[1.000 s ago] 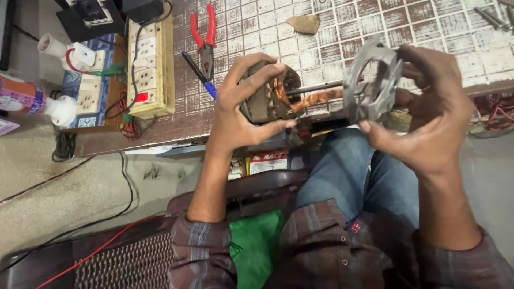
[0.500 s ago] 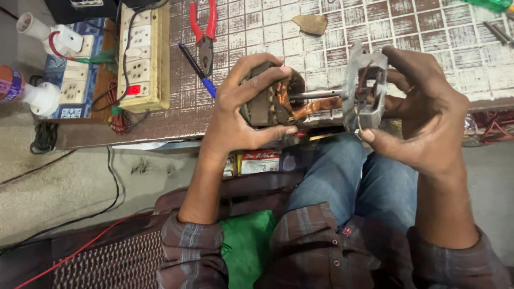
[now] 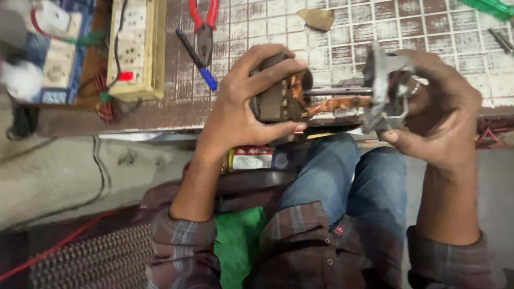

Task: The person sits at a workbench and disassembles an electric motor by hand, pulling the rotor and end housing off the stator, separating the mounting bracket, and turning the motor over to work on its parts. A second person briefly reaches in to help hold the motor near the end.

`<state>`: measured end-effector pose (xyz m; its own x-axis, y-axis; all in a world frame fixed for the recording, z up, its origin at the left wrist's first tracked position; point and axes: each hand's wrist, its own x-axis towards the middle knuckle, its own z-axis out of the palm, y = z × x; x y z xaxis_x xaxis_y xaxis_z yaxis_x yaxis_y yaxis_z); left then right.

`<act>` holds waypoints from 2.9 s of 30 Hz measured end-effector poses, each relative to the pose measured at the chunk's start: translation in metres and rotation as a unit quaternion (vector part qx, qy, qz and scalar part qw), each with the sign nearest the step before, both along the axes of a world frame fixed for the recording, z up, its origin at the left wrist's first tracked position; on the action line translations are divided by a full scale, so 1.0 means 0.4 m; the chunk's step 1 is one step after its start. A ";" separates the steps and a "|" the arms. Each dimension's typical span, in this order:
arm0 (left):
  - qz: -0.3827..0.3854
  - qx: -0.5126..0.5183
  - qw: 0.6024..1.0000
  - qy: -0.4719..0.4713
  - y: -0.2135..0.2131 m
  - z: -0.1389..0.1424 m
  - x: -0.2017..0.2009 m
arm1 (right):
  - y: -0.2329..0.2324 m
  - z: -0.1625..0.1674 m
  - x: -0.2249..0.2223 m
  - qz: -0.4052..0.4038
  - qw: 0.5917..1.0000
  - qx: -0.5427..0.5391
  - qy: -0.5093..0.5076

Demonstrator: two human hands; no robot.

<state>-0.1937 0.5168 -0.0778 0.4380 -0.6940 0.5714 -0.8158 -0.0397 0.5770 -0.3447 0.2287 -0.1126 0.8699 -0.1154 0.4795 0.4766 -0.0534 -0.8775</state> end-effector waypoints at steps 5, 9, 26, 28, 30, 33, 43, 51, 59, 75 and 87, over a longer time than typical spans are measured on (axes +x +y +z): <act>0.007 0.001 0.999 -0.049 0.014 -0.026 0.036 | -0.047 -0.045 0.022 -0.014 1.000 -0.024 0.014; -0.007 -0.011 0.999 -0.050 0.011 -0.049 0.063 | -0.063 -0.081 0.030 -0.022 0.999 -0.022 0.030; -0.007 -0.013 0.999 -0.051 0.007 -0.037 0.027 | -0.039 -0.048 0.013 -0.051 0.997 -0.036 0.038; 0.002 -0.012 0.998 -0.064 0.007 -0.034 0.022 | -0.043 -0.053 0.010 -0.050 0.997 -0.035 0.039; 0.006 -0.008 0.998 -0.063 0.007 -0.033 0.017 | -0.045 -0.059 0.007 -0.049 0.998 -0.024 0.040; 0.006 0.000 0.999 -0.053 0.007 -0.031 0.016 | -0.047 -0.064 0.009 -0.053 0.998 -0.033 0.033; 0.010 -0.004 0.998 -0.065 0.004 -0.035 0.011 | -0.047 -0.061 0.002 -0.026 0.998 -0.052 0.028; -0.002 -0.008 0.998 -0.058 0.014 -0.029 0.004 | -0.010 -0.018 -0.003 -0.026 0.995 -0.087 0.034; 0.002 0.001 0.999 -0.043 0.014 -0.022 -0.001 | 0.047 0.058 0.003 -0.022 0.992 -0.108 0.062; -0.012 -0.020 0.997 -0.071 0.017 -0.025 -0.034 | 0.067 0.051 -0.032 -0.007 0.985 -0.162 0.058; -0.019 0.006 0.997 -0.077 0.015 -0.025 -0.040 | 0.108 0.047 -0.030 0.006 0.981 -0.176 0.085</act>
<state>-0.2097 0.5229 -0.0880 0.3189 -0.7158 0.6212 -0.8958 -0.0134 0.4444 -0.3566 0.2719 -0.0939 0.9411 0.0423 0.3354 0.3272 -0.3632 -0.8724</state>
